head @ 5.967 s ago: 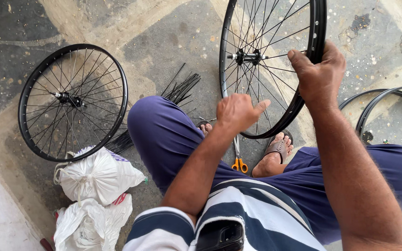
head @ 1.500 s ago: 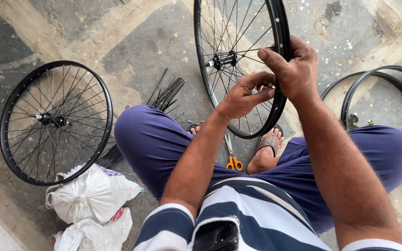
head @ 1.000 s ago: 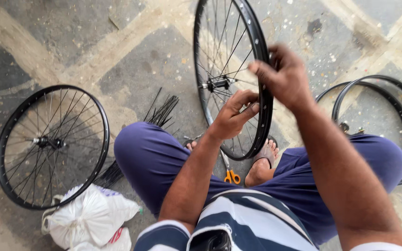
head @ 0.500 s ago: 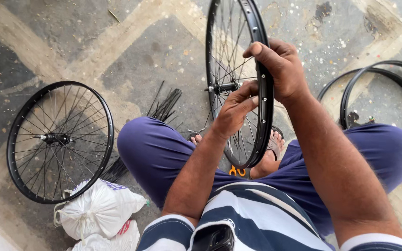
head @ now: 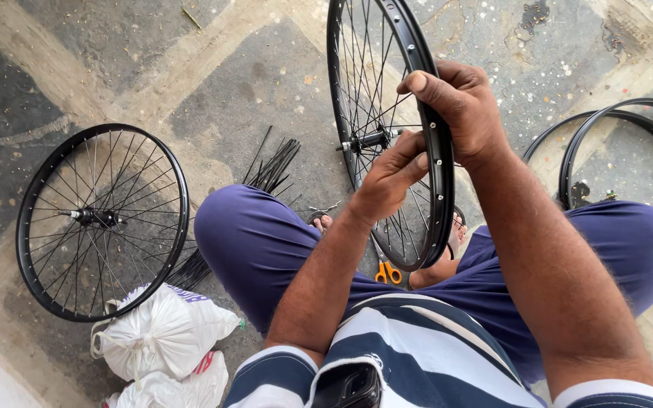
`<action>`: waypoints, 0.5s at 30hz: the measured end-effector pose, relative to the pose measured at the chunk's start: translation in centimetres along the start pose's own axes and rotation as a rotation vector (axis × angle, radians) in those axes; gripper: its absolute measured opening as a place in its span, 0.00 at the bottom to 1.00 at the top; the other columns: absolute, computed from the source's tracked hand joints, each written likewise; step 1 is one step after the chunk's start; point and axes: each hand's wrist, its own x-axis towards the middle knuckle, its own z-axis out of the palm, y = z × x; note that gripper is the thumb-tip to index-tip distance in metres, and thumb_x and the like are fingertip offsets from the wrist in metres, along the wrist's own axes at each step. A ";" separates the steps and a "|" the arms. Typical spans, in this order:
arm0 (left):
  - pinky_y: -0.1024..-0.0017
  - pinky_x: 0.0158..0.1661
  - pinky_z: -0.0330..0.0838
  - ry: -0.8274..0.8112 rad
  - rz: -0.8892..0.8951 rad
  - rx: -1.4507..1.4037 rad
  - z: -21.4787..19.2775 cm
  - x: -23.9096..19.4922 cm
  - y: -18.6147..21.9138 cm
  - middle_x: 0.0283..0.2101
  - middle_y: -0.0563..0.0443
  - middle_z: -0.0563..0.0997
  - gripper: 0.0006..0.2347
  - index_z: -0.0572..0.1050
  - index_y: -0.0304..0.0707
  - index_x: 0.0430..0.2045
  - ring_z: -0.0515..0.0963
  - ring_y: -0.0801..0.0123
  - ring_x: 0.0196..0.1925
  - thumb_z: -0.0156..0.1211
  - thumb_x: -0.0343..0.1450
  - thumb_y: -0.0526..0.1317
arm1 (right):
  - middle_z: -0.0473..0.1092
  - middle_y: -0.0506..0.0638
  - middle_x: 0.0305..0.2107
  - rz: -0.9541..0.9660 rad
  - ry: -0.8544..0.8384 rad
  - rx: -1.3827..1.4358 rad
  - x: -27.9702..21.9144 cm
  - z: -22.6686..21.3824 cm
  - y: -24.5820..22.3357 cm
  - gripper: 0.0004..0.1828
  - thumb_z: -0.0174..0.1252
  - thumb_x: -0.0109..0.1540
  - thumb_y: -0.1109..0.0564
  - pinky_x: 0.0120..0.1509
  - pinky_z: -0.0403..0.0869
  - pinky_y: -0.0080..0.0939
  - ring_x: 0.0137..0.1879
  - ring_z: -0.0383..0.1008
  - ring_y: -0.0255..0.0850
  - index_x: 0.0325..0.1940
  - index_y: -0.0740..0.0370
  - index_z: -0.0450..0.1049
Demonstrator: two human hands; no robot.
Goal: The person sits on the ground and installs a black rim strip into a bicycle wheel rim. They then pick up a bundle of spokes and begin inserting them into the hub of the wheel.
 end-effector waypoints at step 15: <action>0.75 0.58 0.65 0.060 -0.033 -0.136 0.4 0.1 -1.2 0.45 0.55 0.72 0.10 0.77 0.34 0.51 0.69 0.75 0.52 0.54 0.83 0.41 | 0.62 0.38 0.18 -0.020 0.038 -0.020 0.4 -0.5 0.5 0.21 0.66 0.65 0.40 0.28 0.56 0.32 0.25 0.59 0.27 0.39 0.62 0.80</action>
